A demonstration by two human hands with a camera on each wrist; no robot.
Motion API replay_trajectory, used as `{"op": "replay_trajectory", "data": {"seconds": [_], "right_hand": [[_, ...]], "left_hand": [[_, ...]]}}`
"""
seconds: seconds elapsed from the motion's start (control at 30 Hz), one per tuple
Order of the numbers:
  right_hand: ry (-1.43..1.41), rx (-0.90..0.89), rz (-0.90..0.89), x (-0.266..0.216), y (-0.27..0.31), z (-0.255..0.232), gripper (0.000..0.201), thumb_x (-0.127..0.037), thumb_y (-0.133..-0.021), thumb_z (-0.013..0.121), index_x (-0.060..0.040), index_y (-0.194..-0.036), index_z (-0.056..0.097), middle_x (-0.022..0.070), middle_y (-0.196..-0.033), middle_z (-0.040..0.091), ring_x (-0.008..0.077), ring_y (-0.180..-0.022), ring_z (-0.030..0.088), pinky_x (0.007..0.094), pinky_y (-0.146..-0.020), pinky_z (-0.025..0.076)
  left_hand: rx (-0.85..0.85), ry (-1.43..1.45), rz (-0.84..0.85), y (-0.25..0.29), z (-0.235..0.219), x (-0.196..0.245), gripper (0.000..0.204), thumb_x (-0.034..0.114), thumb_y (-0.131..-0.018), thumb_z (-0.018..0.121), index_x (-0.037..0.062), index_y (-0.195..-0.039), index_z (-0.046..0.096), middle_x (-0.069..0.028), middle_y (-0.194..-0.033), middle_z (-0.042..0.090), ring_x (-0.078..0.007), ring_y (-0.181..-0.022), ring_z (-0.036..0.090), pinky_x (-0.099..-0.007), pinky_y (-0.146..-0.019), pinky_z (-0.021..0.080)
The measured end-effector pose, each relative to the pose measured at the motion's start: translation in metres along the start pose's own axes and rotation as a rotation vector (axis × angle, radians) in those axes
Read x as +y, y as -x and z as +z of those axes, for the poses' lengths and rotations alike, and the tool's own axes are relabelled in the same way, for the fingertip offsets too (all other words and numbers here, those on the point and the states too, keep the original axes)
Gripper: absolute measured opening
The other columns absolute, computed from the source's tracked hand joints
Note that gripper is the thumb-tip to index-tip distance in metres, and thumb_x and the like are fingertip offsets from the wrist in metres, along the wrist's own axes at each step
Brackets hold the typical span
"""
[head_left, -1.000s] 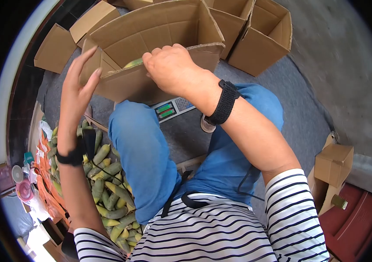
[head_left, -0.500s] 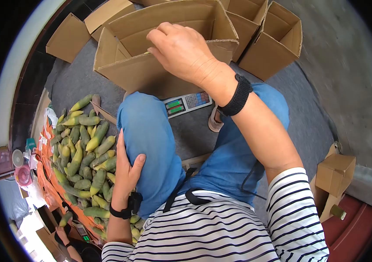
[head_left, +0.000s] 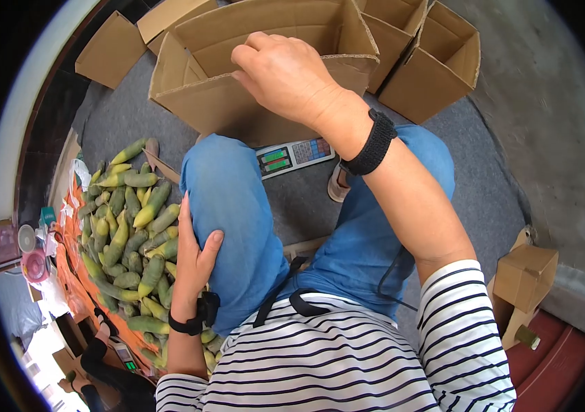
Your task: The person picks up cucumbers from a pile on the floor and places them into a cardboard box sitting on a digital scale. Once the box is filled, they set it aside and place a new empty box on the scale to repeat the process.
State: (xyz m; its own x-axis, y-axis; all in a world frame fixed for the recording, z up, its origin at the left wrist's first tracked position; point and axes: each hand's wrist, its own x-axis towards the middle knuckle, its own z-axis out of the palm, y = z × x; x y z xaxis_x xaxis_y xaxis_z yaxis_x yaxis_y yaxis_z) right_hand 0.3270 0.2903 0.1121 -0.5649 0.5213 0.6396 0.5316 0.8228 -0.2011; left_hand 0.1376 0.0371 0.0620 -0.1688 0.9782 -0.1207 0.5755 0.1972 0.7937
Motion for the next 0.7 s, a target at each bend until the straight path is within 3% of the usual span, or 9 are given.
{"op": "replay_trajectory", "data": {"seconds": [0.4,0.47,0.53,0.57,0.63,0.7], "right_hand": [[-0.050,0.032,-0.039,0.003,0.002,0.001,0.013,-0.019,-0.082,0.066,-0.0064,-0.086,0.064,0.0112,-0.086,0.062,0.0318,-0.084,0.064,0.0437,-0.074,0.052],[-0.187,0.153,-0.038,-0.006,-0.001,-0.004,0.013,-0.019,-0.083,0.066,-0.0075,-0.089,0.065,0.0095,-0.085,0.061,0.0316,-0.082,0.063,0.0440,-0.073,0.052],[-0.436,-0.029,0.126,-0.029,-0.001,-0.023,0.015,-0.020,-0.085,0.067,-0.0058,-0.089,0.066,0.0121,-0.084,0.061,0.0327,-0.078,0.062,0.0405,-0.068,0.051],[-0.523,-0.052,-0.005,-0.042,-0.005,-0.040,0.013,-0.014,-0.088,0.064,-0.0035,-0.093,0.069,0.0108,-0.084,0.063,0.0238,-0.076,0.062,0.0328,-0.065,0.049],[-0.854,-0.144,-0.010,-0.095,-0.003,-0.094,0.013,-0.010,-0.086,0.063,-0.0014,-0.094,0.070,0.0082,-0.082,0.065,0.0205,-0.074,0.062,0.0309,-0.064,0.049],[-1.179,-0.192,-0.233,-0.130,0.008,-0.143,0.012,-0.008,-0.088,0.062,0.0012,-0.090,0.070,0.0133,-0.088,0.068,0.0208,-0.074,0.063,0.0323,-0.064,0.052]], "left_hand": [[0.018,0.005,0.037,-0.001,-0.005,0.004,0.078,0.023,-0.088,0.061,-0.0024,-0.149,0.020,-0.0263,-0.149,0.030,-0.0357,-0.139,0.031,-0.0400,-0.114,0.023],[0.059,0.025,0.069,0.000,-0.005,0.000,0.079,0.023,-0.088,0.064,-0.0033,-0.149,0.020,-0.0279,-0.148,0.031,-0.0376,-0.138,0.032,-0.0404,-0.114,0.024],[0.039,0.007,0.126,-0.001,-0.008,-0.003,0.081,0.025,-0.088,0.065,-0.0041,-0.148,0.020,-0.0285,-0.147,0.032,-0.0381,-0.138,0.032,-0.0405,-0.114,0.025],[0.037,0.005,0.123,0.001,-0.010,-0.001,0.082,0.027,-0.088,0.066,-0.0046,-0.148,0.020,-0.0289,-0.147,0.032,-0.0387,-0.138,0.032,-0.0409,-0.114,0.025],[0.065,-0.014,0.139,0.003,-0.012,-0.004,0.082,0.028,-0.088,0.066,-0.0045,-0.148,0.020,-0.0290,-0.147,0.032,-0.0389,-0.138,0.032,-0.0411,-0.114,0.025],[0.047,0.008,0.069,0.004,-0.011,-0.010,0.082,0.032,-0.089,0.066,-0.0037,-0.148,0.020,-0.0292,-0.147,0.031,-0.0398,-0.138,0.031,-0.0415,-0.113,0.026]]}}
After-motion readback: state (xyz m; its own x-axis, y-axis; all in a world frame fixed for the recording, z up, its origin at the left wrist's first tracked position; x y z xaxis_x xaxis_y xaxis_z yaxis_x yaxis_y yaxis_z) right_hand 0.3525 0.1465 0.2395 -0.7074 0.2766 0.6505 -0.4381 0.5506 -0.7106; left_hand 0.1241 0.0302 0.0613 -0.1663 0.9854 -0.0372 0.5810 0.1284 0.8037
